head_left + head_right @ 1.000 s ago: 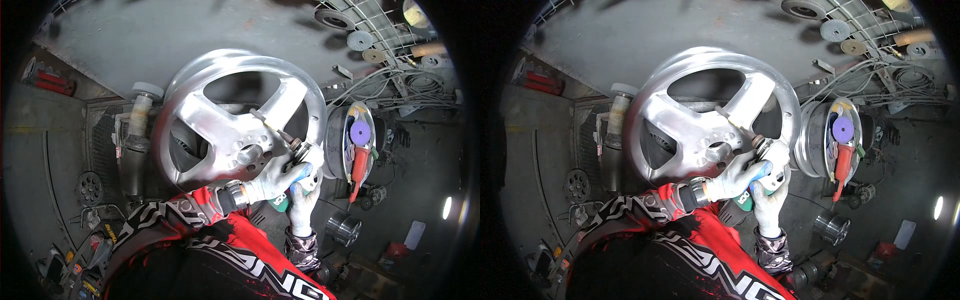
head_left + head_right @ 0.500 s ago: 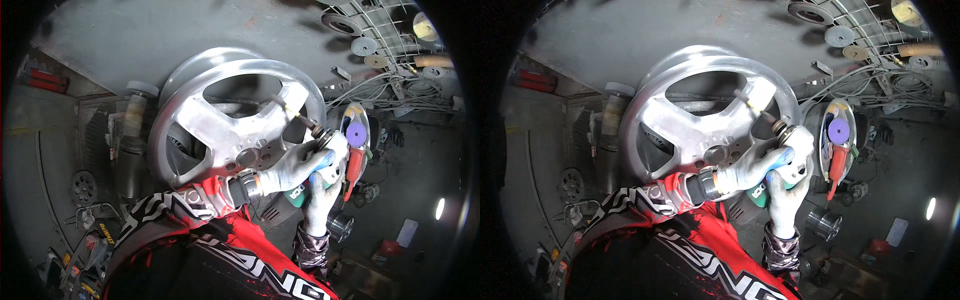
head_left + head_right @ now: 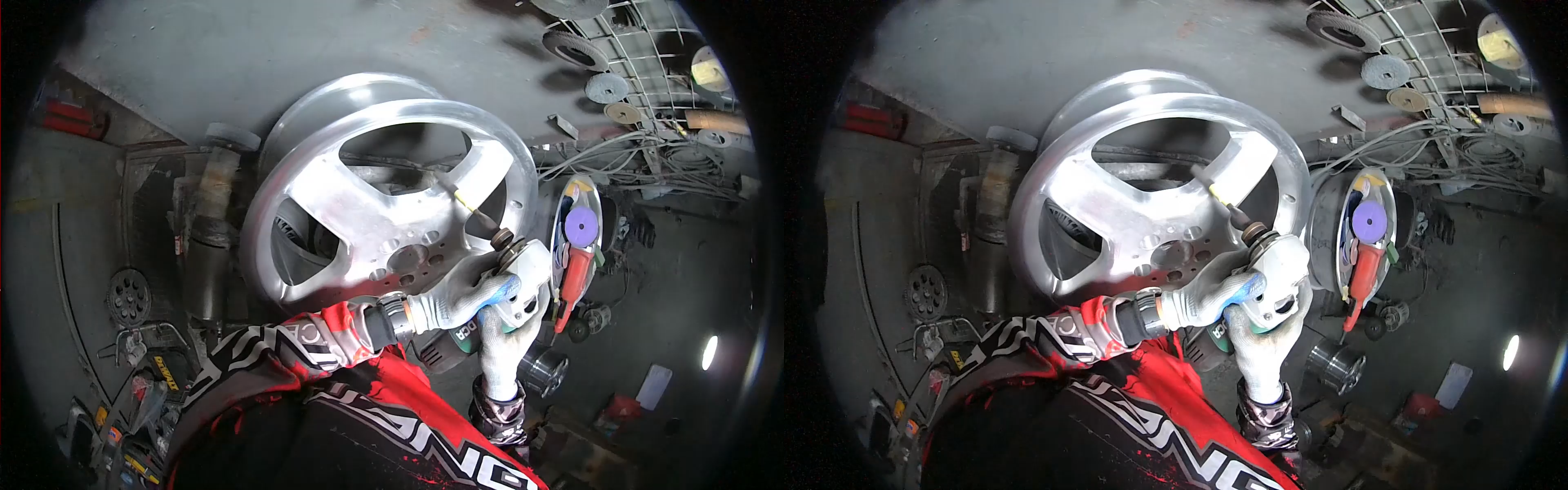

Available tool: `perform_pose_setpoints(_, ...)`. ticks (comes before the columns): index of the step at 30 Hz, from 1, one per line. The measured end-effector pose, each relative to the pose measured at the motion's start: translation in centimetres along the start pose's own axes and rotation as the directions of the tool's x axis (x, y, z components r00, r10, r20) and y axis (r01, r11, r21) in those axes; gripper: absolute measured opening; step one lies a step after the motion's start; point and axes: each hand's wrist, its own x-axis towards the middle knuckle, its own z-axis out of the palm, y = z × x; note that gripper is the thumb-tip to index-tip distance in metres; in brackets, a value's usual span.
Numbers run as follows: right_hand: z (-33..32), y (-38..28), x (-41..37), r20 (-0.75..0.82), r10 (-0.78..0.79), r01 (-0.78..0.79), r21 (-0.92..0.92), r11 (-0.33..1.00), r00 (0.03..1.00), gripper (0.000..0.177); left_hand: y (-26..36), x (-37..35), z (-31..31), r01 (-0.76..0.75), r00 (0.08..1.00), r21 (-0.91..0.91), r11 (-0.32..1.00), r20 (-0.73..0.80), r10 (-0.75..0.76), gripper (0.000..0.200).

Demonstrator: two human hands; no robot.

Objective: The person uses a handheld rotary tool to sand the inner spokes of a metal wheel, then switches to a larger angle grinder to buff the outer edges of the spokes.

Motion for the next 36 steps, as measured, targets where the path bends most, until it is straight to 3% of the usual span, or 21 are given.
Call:
perform_pose_setpoints(2,0.2,-0.1,0.3,-0.02,0.012,-0.011,0.034,0.999,1.0,0.094,0.7,0.3,-0.1,-0.025,1.0,0.08,0.996,0.022,0.023,0.05)
perform_pose_setpoints(3,-0.2,0.5,0.7,-0.025,-0.072,0.07,-0.047,0.996,0.997,0.092,0.2,0.9,0.0,-0.016,1.0,0.024,1.0,0.014,0.016,0.049)
perform_pose_setpoints(6,-0.2,0.7,1.6,-0.135,-0.025,0.022,-0.027,0.999,0.991,0.094,1.6,2.8,0.7,0.029,0.999,0.029,0.999,0.022,-0.03,0.05)
perform_pose_setpoints(9,-0.3,1.3,2.0,-0.127,-0.049,0.05,0.002,0.999,0.991,0.096,1.7,3.0,0.5,0.053,0.999,0.062,0.997,-0.001,-0.053,0.05)
perform_pose_setpoints(13,0.0,1.3,0.8,-0.039,-0.1,0.095,-0.112,0.989,0.994,0.094,0.8,1.1,0.2,0.032,0.999,-0.028,0.999,-0.016,-0.033,0.05)
perform_pose_setpoints(17,0.2,0.9,0.2,-0.012,-0.041,0.041,0.022,0.999,0.999,0.093,0.8,0.3,-0.2,0.011,1.0,0.059,0.998,-0.004,-0.01,0.051)
perform_pose_setpoints(19,0.1,1.5,0.6,-0.049,-0.072,0.071,-0.022,0.997,0.996,0.093,0.9,1.1,0.1,0.028,0.999,0.029,0.999,-0.02,-0.028,0.051)
perform_pose_setpoints(21,0.1,1.6,0.8,-0.12,-0.019,0.026,0.052,0.998,0.993,0.094,1.5,1.9,0.0,0.029,0.997,0.094,0.995,0.068,-0.035,0.051)
perform_pose_setpoints(26,-0.1,2.2,0.1,-0.081,-0.087,0.083,-0.062,0.995,0.993,0.099,0.2,1.0,0.0,0.031,1.0,0.045,0.999,0.002,-0.031,0.048)
perform_pose_setpoints(29,0.4,2.3,-0.7,-0.071,-0.015,0.017,0.025,1.0,0.997,0.099,0.0,-0.1,-0.6,0.058,0.998,0.099,0.993,0.009,-0.059,0.048)
perform_pose_setpoints(30,0.3,2.8,-1.0,-0.058,-0.055,0.055,0.0,0.998,0.997,0.098,-0.3,-0.3,-0.8,0.072,0.997,0.139,0.988,-0.015,-0.07,0.047)
perform_pose_setpoints(36,0.7,3.0,-1.4,-0.021,-0.005,0.005,0.013,1.0,1.0,0.093,-1.0,-1.4,-1.1,0.127,0.99,0.115,0.985,-0.083,-0.118,0.045)
